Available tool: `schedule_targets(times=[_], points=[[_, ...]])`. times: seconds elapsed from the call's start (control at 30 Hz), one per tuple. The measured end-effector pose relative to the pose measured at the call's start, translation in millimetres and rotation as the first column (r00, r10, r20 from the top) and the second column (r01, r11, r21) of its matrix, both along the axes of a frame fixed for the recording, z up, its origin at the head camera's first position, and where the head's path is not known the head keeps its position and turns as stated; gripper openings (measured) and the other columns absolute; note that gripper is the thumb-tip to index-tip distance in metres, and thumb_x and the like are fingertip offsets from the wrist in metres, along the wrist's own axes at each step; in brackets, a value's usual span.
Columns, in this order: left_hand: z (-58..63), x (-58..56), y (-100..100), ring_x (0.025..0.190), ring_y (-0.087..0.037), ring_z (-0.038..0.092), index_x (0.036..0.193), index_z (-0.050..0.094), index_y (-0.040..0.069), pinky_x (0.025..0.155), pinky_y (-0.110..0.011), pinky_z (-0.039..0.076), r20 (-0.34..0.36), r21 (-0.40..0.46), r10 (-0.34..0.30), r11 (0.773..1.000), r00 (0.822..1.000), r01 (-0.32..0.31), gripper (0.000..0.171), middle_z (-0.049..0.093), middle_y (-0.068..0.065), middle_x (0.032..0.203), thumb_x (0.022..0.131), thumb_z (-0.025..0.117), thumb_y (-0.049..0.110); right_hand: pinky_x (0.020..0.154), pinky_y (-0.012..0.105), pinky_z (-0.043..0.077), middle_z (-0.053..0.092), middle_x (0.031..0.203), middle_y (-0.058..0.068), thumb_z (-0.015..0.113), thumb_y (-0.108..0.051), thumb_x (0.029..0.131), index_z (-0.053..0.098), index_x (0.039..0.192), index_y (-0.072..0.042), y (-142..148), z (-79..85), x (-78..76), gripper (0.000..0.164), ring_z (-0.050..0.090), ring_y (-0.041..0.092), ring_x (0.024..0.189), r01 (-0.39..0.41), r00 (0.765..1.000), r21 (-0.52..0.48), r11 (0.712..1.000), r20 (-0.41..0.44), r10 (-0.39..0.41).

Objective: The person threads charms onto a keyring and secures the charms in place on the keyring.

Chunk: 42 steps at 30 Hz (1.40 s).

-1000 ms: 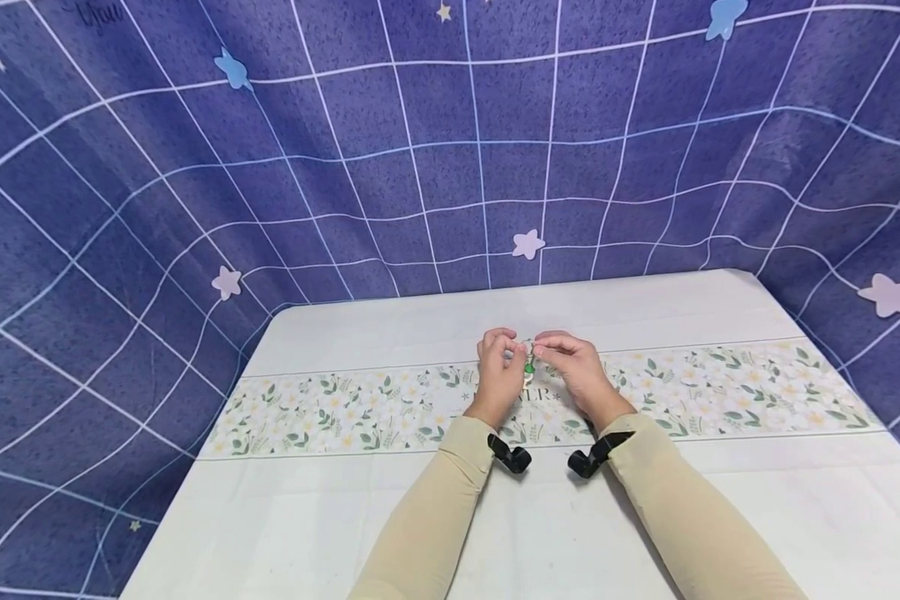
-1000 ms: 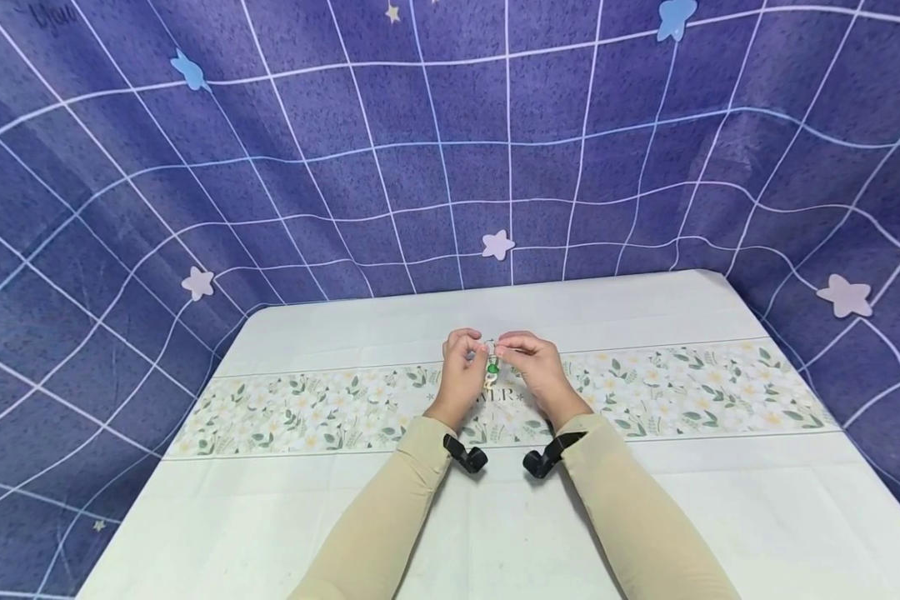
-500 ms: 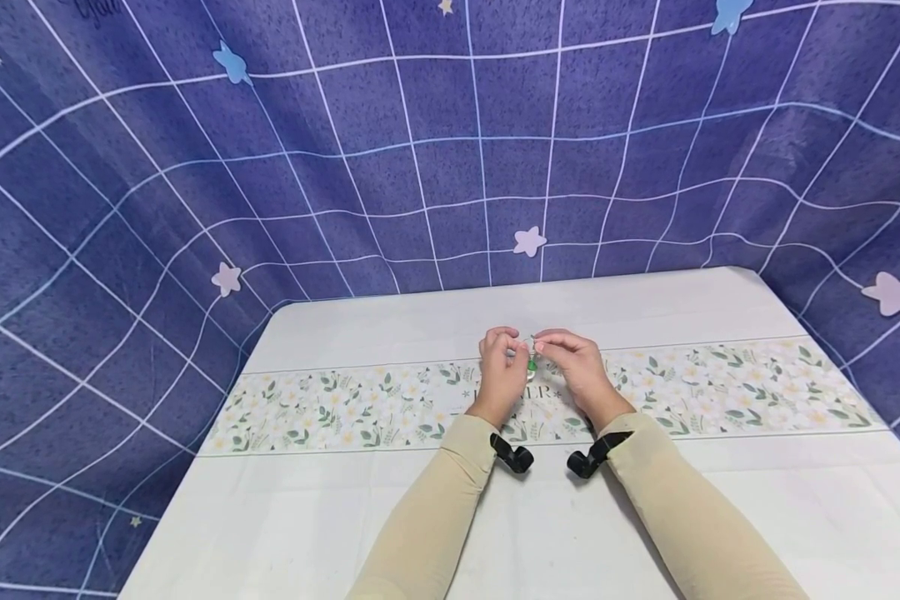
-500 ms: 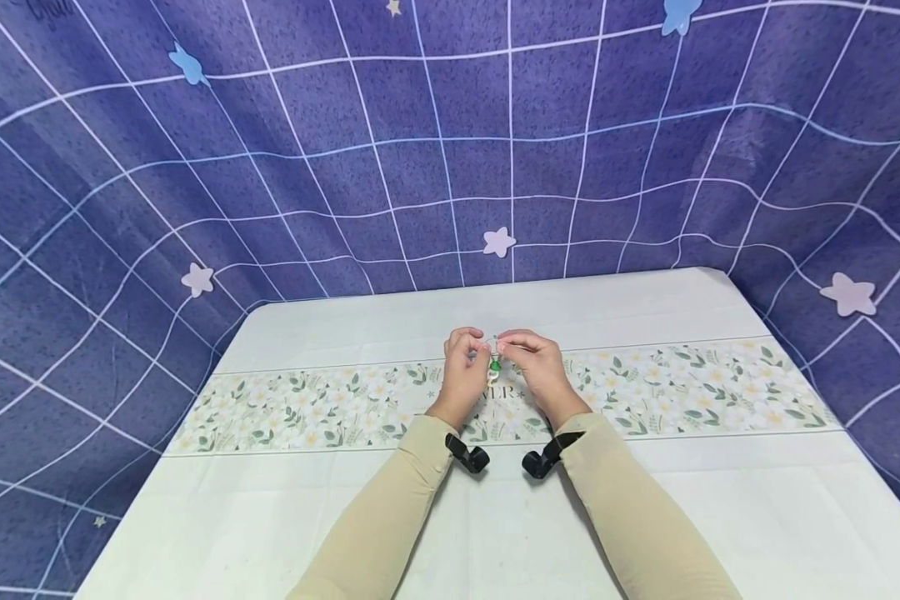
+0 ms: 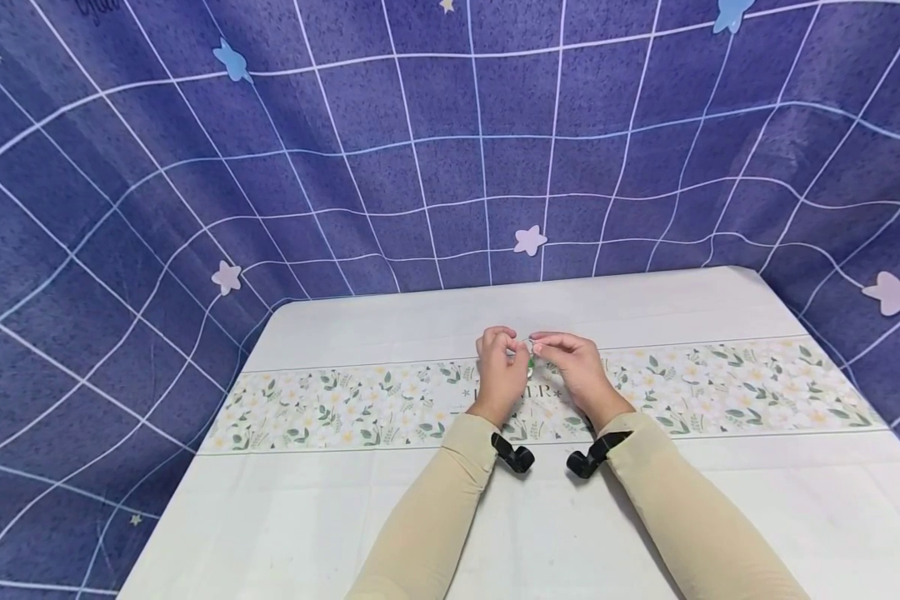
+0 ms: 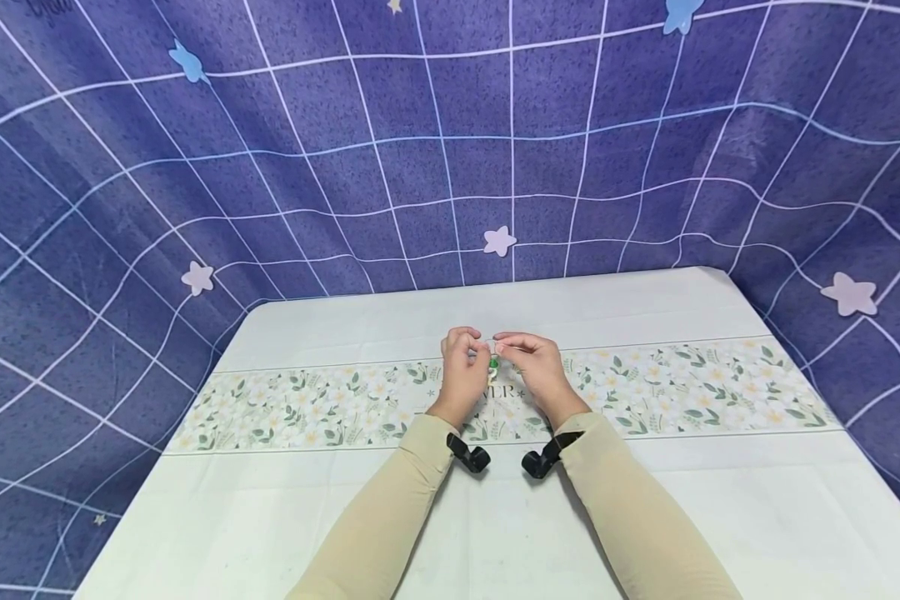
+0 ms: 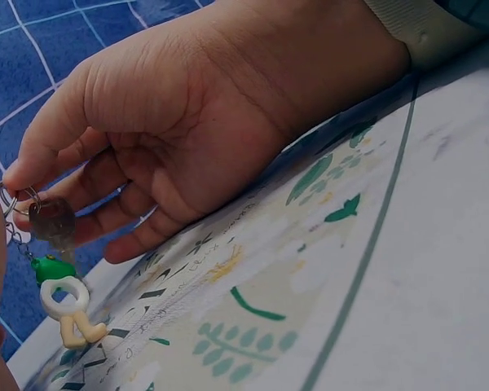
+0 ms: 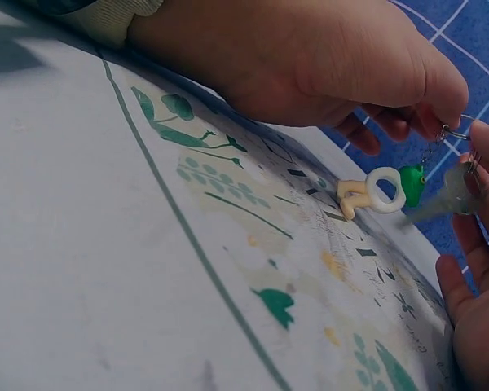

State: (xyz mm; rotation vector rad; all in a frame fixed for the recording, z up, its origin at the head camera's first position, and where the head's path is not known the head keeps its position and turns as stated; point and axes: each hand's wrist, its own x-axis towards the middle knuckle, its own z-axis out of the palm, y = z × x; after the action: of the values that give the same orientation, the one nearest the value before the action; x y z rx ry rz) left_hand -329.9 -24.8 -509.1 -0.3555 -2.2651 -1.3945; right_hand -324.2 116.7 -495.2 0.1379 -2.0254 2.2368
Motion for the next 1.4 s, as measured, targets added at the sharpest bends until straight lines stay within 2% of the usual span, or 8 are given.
schedule_targets(times=[0.2,0.37,0.57,0.7,0.97,1.07,1.2,1.4], points=[[1.7,1.1,-0.7,0.116,-0.026,0.042,0.080,0.051,0.008,0.096,-0.042,0.038,0.008,-0.022,-0.001,1.000,1.000,0.001,0.014,0.052,-0.008,0.118,0.092,0.058,0.010,0.096,0.024,0.047,0.069,0.122,0.021,0.074,-0.006,0.089,0.072,0.099,0.011,0.1,-9.5,-5.4,0.019,0.063,0.011,0.109,0.013,1.000,0.018,1.000,-0.013,-0.013],[2.9,1.2,-1.2,0.114,-0.025,0.042,0.080,0.051,0.010,0.095,-0.040,0.038,0.017,-0.048,0.013,0.999,1.000,-0.012,0.014,0.052,-0.006,0.117,0.092,0.058,0.011,0.093,0.024,0.048,0.072,0.115,0.014,0.077,-0.010,0.088,0.074,0.097,0.007,-0.3,-9.0,-4.2,0.019,0.064,0.011,0.107,0.012,1.000,0.009,1.000,-0.028,-0.012],[3.3,1.8,-1.6,0.113,-0.027,0.042,0.080,0.053,0.009,0.094,-0.042,0.037,-0.003,-0.081,0.021,0.997,1.000,-0.021,0.013,0.053,-0.007,0.116,0.091,0.058,0.011,0.089,0.024,0.052,0.074,0.108,0.007,0.079,-0.005,0.086,0.077,0.084,-0.006,-1.6,-7.7,-3.0,0.003,0.067,0.013,0.102,0.020,0.999,-0.041,0.999,-0.040,-0.022],[3.6,2.2,-1.7,0.112,-0.027,0.042,0.079,0.053,0.009,0.093,-0.043,0.036,0.002,-0.083,0.026,0.996,1.000,-0.026,0.012,0.053,-0.007,0.115,0.091,0.057,0.011,0.087,0.023,0.053,0.074,0.107,0.008,0.077,0.000,0.086,0.076,0.081,-0.011,-1.8,-7.0,-3.1,0.012,0.068,0.013,0.100,0.010,0.999,-0.045,0.999,-0.053,-0.013],[4.0,0.7,-1.0,0.111,-0.027,0.042,0.076,0.049,0.009,0.094,-0.043,0.036,0.010,-0.086,0.035,0.996,0.999,-0.034,0.016,0.052,-0.007,0.112,0.090,0.058,0.010,0.086,0.024,0.054,0.070,0.114,0.023,0.075,-0.001,0.088,0.074,0.087,0.000,-0.6,-9.1,-5.3,0.002,0.068,0.013,0.099,-0.019,0.997,-0.039,0.999,-0.078,0.016],[3.9,0.6,-0.6,0.110,-0.027,0.042,0.075,0.048,0.009,0.093,-0.043,0.036,0.006,-0.089,0.040,0.995,0.999,-0.040,0.017,0.052,-0.007,0.110,0.090,0.058,0.010,0.085,0.023,0.054,0.067,0.118,0.029,0.075,-0.001,0.089,0.073,0.088,0.003,0.4,-10.0,-6.2,0.005,0.067,0.012,0.099,-0.028,0.997,-0.029,0.999,-0.074,0.025],[3.8,0.9,-0.4,0.108,-0.027,0.042,0.075,0.048,0.009,0.092,-0.043,0.036,0.003,-0.090,0.043,0.995,0.999,-0.043,0.017,0.051,-0.007,0.108,0.089,0.058,0.009,0.085,0.022,0.053,0.065,0.120,0.032,0.074,0.001,0.088,0.073,0.086,0.000,1.4,-7.7,-5.4,0.003,0.067,0.012,0.099,-0.036,0.997,-0.019,0.999,-0.065,0.035],[4.4,1.9,-0.4,0.107,-0.026,0.041,0.076,0.046,0.010,0.092,-0.042,0.035,0.016,-0.082,0.039,0.996,0.999,-0.037,0.018,0.049,-0.006,0.107,0.090,0.058,0.009,0.085,0.022,0.053,0.064,0.119,0.035,0.072,0.004,0.088,0.070,0.086,0.007,0.3,0.6,-0.1,0.004,0.067,0.015,0.099,-0.043,0.997,0.007,0.999,-0.067,0.044]])
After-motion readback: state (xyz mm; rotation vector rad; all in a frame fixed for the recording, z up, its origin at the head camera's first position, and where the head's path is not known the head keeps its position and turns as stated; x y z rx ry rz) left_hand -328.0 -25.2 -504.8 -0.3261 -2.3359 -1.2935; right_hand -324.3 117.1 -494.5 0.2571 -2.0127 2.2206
